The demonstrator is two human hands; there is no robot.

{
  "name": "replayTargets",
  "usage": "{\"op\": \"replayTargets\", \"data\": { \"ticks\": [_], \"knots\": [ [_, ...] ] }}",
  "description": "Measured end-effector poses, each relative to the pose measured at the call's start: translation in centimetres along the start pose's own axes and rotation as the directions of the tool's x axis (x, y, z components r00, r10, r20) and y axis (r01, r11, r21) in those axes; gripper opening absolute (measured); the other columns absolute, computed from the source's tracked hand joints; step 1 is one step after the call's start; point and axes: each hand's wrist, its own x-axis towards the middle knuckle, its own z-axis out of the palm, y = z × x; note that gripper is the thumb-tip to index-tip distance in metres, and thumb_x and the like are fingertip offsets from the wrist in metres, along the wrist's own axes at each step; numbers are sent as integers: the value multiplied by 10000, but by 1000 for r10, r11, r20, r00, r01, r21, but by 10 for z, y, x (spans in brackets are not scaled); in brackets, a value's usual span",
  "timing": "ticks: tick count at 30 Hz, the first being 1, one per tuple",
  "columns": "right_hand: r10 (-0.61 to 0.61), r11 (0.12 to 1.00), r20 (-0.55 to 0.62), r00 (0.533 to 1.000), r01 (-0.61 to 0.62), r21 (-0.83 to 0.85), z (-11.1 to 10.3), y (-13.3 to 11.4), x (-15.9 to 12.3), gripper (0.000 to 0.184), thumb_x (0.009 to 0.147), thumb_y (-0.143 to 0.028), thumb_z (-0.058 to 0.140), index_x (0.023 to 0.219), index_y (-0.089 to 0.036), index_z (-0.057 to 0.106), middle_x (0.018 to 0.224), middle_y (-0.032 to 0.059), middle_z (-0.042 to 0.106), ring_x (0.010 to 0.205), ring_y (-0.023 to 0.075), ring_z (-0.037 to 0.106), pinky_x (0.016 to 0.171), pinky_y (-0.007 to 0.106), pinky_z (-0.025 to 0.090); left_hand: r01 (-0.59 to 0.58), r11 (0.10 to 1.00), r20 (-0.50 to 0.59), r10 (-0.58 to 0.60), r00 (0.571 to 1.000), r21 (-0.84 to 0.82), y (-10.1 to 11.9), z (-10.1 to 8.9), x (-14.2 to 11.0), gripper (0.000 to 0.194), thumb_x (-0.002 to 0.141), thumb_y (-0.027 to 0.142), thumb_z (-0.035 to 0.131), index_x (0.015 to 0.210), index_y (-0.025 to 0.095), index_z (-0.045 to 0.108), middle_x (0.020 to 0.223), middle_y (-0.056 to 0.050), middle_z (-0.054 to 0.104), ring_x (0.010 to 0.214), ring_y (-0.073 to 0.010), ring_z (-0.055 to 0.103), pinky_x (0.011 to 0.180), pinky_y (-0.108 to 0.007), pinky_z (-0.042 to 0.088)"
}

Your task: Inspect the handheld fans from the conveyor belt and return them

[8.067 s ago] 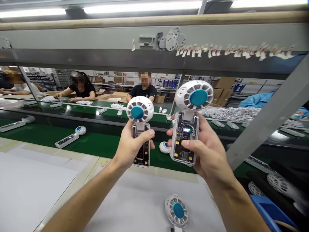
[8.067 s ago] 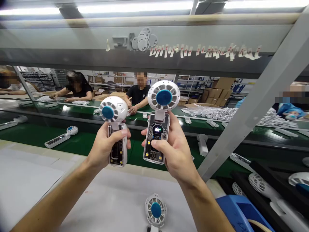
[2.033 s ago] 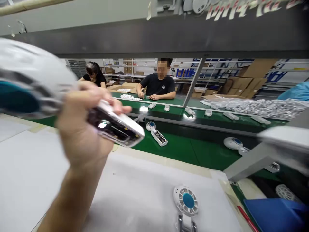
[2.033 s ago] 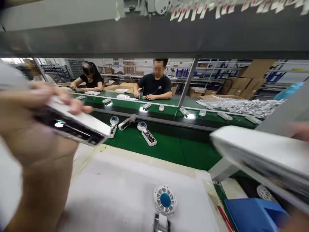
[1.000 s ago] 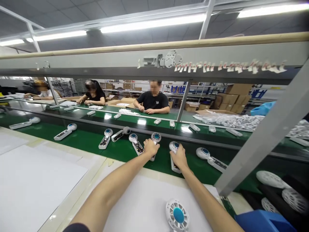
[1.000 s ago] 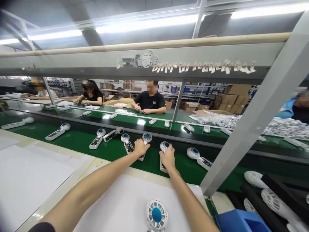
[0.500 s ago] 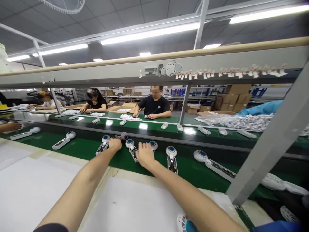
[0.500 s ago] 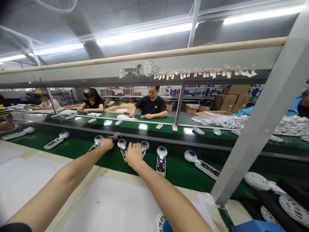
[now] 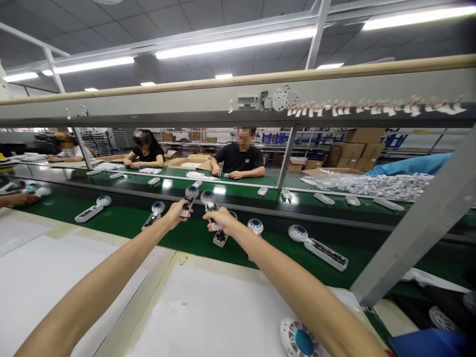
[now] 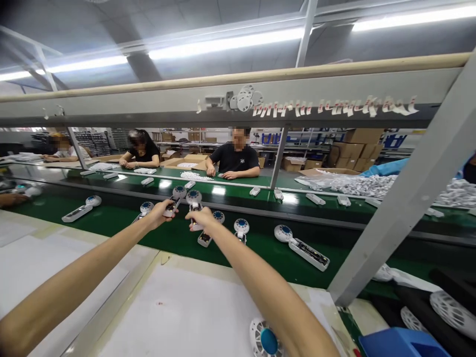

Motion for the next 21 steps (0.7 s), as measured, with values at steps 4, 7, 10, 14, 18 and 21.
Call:
{"op": "replayTargets", "data": {
  "ticks": [4,7,10,14,18,21],
  "knots": [
    [-162,948,-76,984,177,266,-53,-6,-53,215,1037,-253,384,1149,-151,538,763,-10,605,584,119,631,544,256,568,-177,957,70,198,978,-230,26,20,-52,198,1002,282,495,1014,109,589,881,-62,668,575,-109,580,480,-225,456],
    [-279,885,-165,946,320,338,-78,-5,-99,443,899,-134,418,1334,-219,412,835,-11,641,615,148,674,552,284,593,-299,877,115,364,924,-375,53,44,-101,119,901,193,504,967,120,571,908,-89,705,535,-125,610,471,-243,466],
    [-423,809,-194,885,465,360,-90,-2,-137,678,819,-174,573,1448,-271,342,988,11,666,769,201,722,609,341,637,-335,797,174,473,864,-503,75,66,-144,208,837,219,570,1020,120,577,900,-97,728,576,-168,678,538,-275,548],
    [-561,723,-240,792,610,324,-98,3,-167,844,800,-245,679,1534,-308,268,1262,65,614,913,205,700,670,350,649,-231,777,345,497,796,-586,84,85,-178,356,767,183,637,1099,145,516,886,-105,749,583,-215,712,548,-314,588],
    [-613,704,-232,755,656,273,-105,5,-183,873,824,-255,676,1568,-313,221,1376,91,584,975,225,703,748,382,647,-227,773,412,533,739,-593,74,95,-187,496,793,181,685,1221,217,437,990,-79,743,649,-220,734,562,-310,599],
    [-635,684,-246,732,681,263,-108,6,-190,885,831,-256,679,1576,-304,205,1442,104,547,1026,239,706,822,411,642,-255,761,415,564,714,-596,67,99,-189,562,818,195,699,1267,260,366,1053,-69,729,690,-237,750,604,-347,623]
  ]
}}
